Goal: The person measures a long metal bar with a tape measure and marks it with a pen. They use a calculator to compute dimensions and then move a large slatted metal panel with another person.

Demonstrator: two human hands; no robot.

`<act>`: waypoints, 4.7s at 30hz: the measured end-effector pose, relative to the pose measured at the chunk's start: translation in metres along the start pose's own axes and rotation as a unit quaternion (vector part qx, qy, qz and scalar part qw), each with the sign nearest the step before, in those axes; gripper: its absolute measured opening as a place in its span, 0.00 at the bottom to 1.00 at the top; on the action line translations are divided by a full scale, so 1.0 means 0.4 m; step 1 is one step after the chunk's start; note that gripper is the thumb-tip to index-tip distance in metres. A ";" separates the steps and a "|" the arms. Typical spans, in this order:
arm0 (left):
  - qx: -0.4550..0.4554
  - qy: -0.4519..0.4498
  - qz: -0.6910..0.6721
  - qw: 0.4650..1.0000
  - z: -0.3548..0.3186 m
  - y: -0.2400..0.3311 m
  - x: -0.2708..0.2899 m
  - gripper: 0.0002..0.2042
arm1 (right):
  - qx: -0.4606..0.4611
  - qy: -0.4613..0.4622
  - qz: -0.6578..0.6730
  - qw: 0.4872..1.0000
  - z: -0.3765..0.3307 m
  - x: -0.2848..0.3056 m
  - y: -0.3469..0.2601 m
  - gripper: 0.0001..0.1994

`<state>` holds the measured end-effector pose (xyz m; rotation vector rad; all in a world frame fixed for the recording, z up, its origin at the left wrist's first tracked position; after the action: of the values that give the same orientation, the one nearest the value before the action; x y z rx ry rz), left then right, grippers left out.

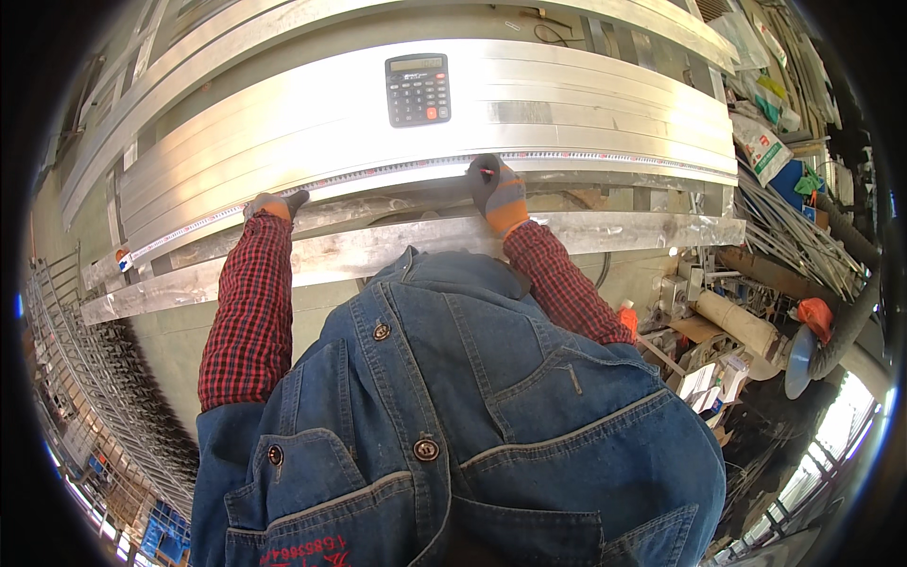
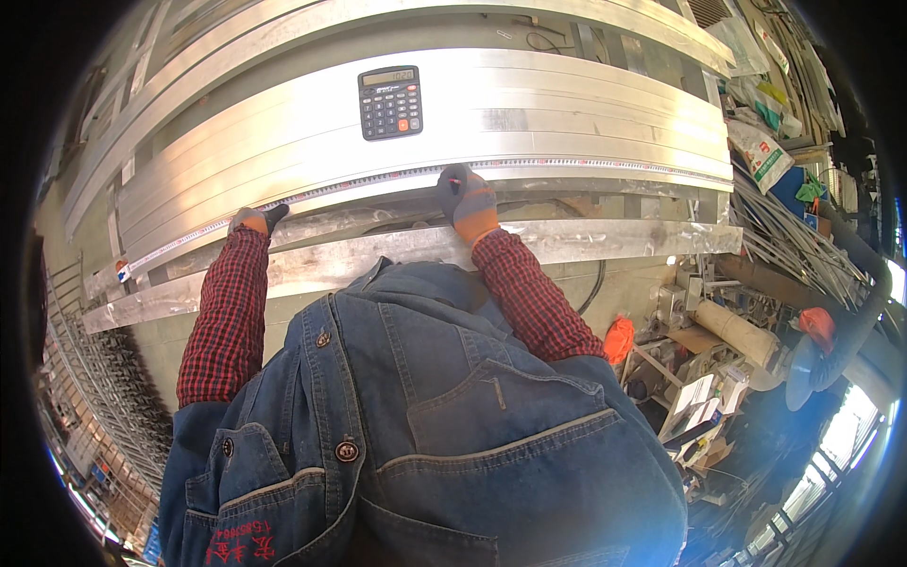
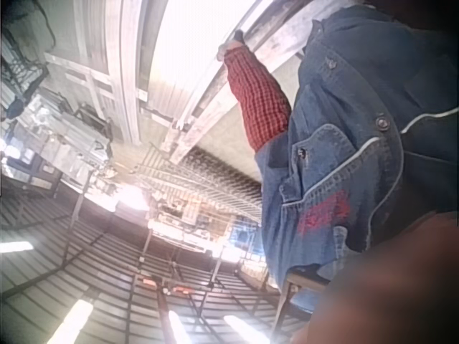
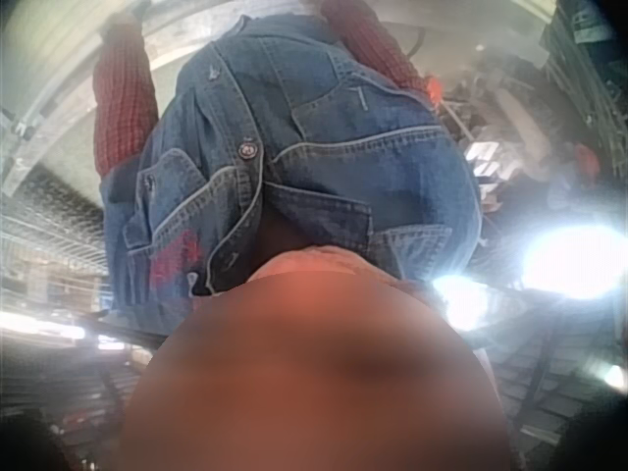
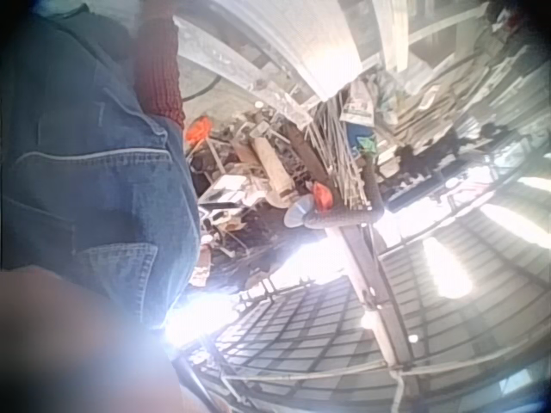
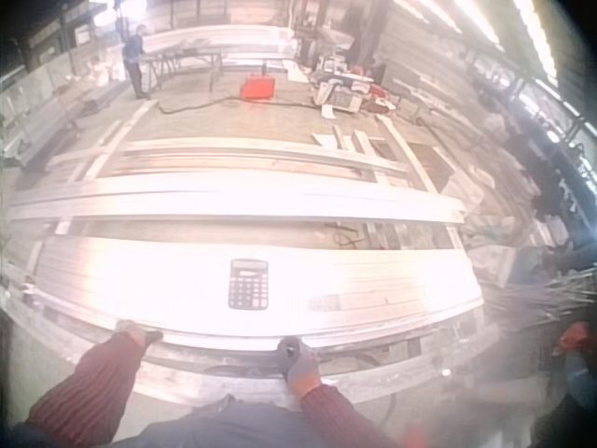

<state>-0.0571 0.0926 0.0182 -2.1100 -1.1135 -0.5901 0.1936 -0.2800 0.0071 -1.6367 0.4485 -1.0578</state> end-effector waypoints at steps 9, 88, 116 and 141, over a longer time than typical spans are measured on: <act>-0.022 -0.004 -0.021 1.000 -0.013 -0.005 0.009 0.51 | 0.009 0.014 0.019 1.000 0.004 -0.009 0.033 0.08; -0.016 0.015 -0.004 1.000 -0.001 0.001 0.004 0.51 | -0.038 -0.134 0.002 0.990 -0.064 0.001 -0.055 0.18; -0.021 0.008 -0.008 1.000 0.022 0.000 -0.012 0.46 | -0.019 -0.044 0.028 0.998 -0.046 -0.019 -0.071 0.15; 0.014 -0.037 -0.061 0.997 -0.027 0.000 0.025 0.47 | 0.068 -0.024 0.014 0.997 -0.047 -0.055 -0.066 0.10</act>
<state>-0.0526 0.0898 0.0319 -2.0662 -1.2934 -0.5535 0.1608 -0.2655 0.0224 -1.5273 0.3586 -1.0053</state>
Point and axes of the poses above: each hand's wrist, its own z-axis towards the middle knuckle, its own x-axis out of the back of the hand, y = z × x, the point moved 2 cm from there along z, towards the middle knuckle, and after that the axes turned 15 degrees about z, right-handed, at the moved point
